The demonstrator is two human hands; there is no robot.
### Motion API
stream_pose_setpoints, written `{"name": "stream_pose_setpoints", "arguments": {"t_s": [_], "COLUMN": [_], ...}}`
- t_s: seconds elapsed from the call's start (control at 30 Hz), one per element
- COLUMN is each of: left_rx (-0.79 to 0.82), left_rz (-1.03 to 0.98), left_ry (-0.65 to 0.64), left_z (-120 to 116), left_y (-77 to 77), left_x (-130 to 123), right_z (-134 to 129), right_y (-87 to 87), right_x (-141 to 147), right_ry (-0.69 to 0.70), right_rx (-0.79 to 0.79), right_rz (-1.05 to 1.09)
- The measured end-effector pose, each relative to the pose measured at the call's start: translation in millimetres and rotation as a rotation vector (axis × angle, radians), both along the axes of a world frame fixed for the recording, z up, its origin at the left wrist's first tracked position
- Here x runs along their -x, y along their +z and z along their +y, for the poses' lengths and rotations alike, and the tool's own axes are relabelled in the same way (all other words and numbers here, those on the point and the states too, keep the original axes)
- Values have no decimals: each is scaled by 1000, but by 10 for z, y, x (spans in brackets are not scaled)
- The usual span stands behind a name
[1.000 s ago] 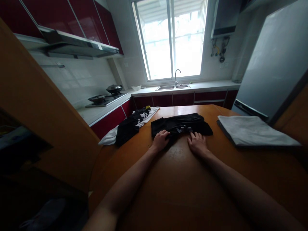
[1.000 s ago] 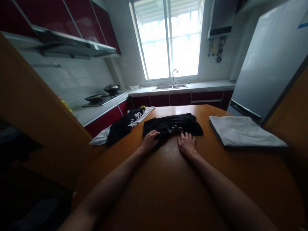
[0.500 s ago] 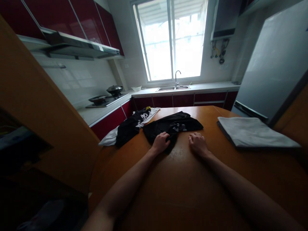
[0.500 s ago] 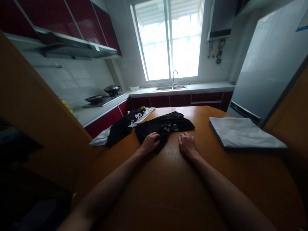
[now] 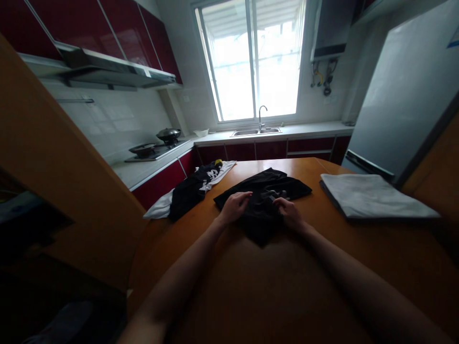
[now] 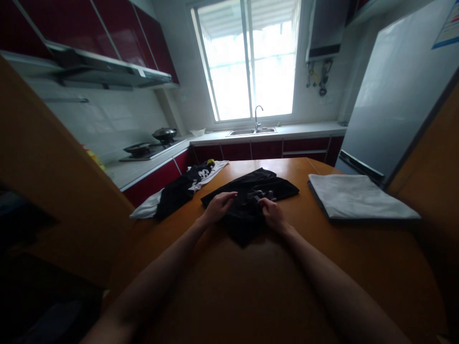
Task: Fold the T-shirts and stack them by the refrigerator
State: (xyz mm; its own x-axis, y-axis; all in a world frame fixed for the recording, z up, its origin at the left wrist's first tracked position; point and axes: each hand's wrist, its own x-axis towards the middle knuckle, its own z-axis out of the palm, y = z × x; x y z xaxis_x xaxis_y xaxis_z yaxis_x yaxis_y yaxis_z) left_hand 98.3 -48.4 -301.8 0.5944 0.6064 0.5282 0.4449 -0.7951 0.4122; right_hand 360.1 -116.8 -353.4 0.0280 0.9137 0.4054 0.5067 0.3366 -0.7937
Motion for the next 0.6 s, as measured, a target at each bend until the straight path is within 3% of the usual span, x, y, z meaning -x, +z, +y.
{"name": "stream_pose_setpoints", "arguments": {"t_s": [0.07,0.17,0.37,0.47,0.6], "left_rx": [-13,27,31,65,71], "left_rz": [79,292,615,700,743], "left_ry": [138,238,513,486,266], "left_z": [176,303,256,245,281], "left_y": [-100,-183,-53,44,162], "left_x": [157,328,383,424,546], "right_z": [7,-1,-101,-154,-210], "right_y": [-10,22,105,137,223], "right_x": [-10,-37,-79,-75,-81], "right_ry": [97,189,303,303,544], "right_rx": [28,80,138,227,354], "right_rz": [49,83,15,14,-16]}}
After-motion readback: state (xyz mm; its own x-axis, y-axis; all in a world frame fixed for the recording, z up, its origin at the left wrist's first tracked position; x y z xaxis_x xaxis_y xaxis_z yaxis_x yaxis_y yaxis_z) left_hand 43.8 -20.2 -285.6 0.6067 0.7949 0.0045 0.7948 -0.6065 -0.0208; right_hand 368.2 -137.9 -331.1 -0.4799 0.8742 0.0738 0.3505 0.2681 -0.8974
